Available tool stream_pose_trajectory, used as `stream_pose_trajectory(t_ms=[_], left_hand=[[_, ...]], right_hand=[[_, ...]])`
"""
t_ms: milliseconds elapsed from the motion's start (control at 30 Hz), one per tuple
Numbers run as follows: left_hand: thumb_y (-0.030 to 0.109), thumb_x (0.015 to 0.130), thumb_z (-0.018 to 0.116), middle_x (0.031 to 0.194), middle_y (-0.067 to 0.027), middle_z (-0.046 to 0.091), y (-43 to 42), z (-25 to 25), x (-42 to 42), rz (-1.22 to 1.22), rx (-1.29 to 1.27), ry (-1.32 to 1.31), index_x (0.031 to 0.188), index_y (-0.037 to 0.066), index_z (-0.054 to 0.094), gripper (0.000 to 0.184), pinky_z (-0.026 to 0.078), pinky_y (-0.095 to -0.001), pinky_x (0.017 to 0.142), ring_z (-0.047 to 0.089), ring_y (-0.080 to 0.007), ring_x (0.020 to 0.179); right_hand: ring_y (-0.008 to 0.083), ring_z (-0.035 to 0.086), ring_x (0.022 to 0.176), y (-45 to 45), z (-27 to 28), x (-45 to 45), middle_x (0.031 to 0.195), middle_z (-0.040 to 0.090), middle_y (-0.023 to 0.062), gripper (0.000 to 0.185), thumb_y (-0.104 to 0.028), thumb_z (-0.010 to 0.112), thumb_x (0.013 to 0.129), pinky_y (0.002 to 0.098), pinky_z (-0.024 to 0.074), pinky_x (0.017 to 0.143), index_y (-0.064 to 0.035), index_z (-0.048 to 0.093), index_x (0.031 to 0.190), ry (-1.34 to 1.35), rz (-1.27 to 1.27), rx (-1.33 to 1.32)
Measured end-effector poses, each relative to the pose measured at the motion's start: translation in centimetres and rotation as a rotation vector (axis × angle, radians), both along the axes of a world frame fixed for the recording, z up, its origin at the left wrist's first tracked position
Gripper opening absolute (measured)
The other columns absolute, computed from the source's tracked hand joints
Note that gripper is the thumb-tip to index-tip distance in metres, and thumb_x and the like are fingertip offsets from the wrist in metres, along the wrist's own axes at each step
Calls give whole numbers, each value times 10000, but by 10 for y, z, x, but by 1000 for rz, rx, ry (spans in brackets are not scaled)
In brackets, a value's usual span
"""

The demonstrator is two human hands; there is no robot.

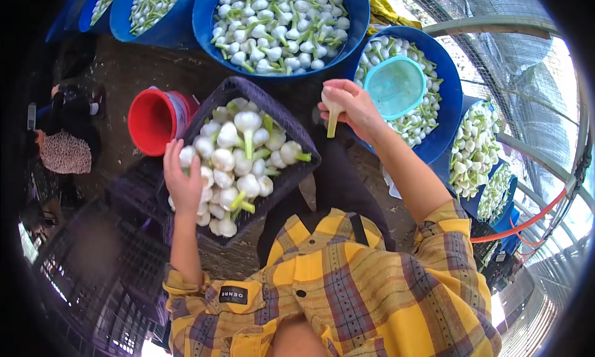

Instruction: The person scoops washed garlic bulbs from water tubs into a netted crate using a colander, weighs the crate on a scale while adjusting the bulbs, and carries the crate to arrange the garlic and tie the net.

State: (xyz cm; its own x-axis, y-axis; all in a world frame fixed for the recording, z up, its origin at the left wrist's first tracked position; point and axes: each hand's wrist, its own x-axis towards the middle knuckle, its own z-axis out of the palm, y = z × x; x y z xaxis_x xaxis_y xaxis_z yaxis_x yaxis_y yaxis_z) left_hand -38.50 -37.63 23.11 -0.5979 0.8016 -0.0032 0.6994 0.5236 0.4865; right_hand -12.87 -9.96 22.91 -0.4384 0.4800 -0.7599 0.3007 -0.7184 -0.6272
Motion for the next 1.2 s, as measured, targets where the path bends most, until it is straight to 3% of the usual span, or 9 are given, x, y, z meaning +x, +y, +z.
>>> stream_pose_trajectory(t_ms=[67, 233, 433, 667, 833, 967, 1067, 1100, 1200], left_hand=[[283, 867, 585, 1330, -187, 461, 17, -27, -29, 3, -123, -63, 1281, 35, 493, 492, 263, -492, 1064, 377, -357, 1283], [344, 823, 620, 1368, -165, 445, 60, -69, -67, -268, -494, -117, 1300, 70, 510, 561, 144, -515, 1108, 325, -308, 1338], [213, 683, 645, 1179, -140, 599, 69, -92, -83, -358, -456, -275, 1120, 52, 630, 466, 264, -527, 1067, 504, -330, 1195], [308, 719, 600, 1115, -172, 620, 71, -101, -87, -366, -467, -255, 1080, 25, 630, 460, 384, -530, 973, 579, -372, 1078], [453, 793, 550, 1104, -190, 618, 68, -102, -89, -374, -487, -276, 1051, 7, 625, 520, 422, -521, 927, 581, -400, 1055], [474, 798, 548, 1091, -193, 621, 64, -103, -89, -368, -470, -288, 1048, -5, 622, 546, 438, -510, 907, 583, -399, 1051], [458, 792, 562, 1077, -197, 623, 66, -103, -90, -360, -440, -303, 1045, -19, 618, 543, 460, -491, 883, 590, -402, 1036], [451, 790, 567, 1071, -199, 625, 68, -103, -90, -355, -437, -306, 1042, -24, 616, 541, 468, -487, 873, 594, -405, 1025], [433, 784, 581, 1050, -205, 629, 70, -102, -90, -345, -435, -312, 1033, -39, 614, 535, 490, -474, 844, 604, -414, 995]], right_hand=[[188, 605, 904, 35, -25, -22, 992, 577, 69, 352, -254, 626, 872, 368, 538, 786, -58, 552, 1155, 22, -7, -6], [175, 602, 871, 131, -138, -92, 965, 594, 65, 441, -324, 710, 783, 327, 533, 744, -55, 569, 1102, -148, 251, 186], [359, 569, 963, 186, -313, -121, 1009, 575, 213, 602, -323, 794, 591, 362, 476, 883, -16, 556, 1051, -573, 645, 700], [380, 511, 1066, 182, -444, -120, 1157, 472, 235, 530, -247, 763, 669, 391, 440, 938, -33, 532, 1096, -733, 855, 809], [337, 544, 1142, 174, -529, -103, 1267, 530, 222, 606, -322, 650, 781, 396, 422, 983, -14, 481, 1275, -819, 1425, 723], [323, 607, 1026, 198, -466, -115, 1216, 556, 220, 652, -328, 699, 766, 396, 476, 899, 6, 453, 1269, -677, 1036, 417], [300, 629, 930, 200, -467, -104, 1117, 577, 206, 706, -265, 741, 745, 394, 519, 732, -32, 356, 1288, -289, 237, -172], [247, 605, 894, 207, -443, -113, 1112, 534, 139, 677, -217, 756, 739, 339, 477, 654, -94, 334, 1254, -317, 300, -214], [224, 599, 895, 207, -427, -118, 1100, 521, 122, 622, -202, 741, 742, 326, 448, 594, -100, 342, 1207, -277, 290, -211]])
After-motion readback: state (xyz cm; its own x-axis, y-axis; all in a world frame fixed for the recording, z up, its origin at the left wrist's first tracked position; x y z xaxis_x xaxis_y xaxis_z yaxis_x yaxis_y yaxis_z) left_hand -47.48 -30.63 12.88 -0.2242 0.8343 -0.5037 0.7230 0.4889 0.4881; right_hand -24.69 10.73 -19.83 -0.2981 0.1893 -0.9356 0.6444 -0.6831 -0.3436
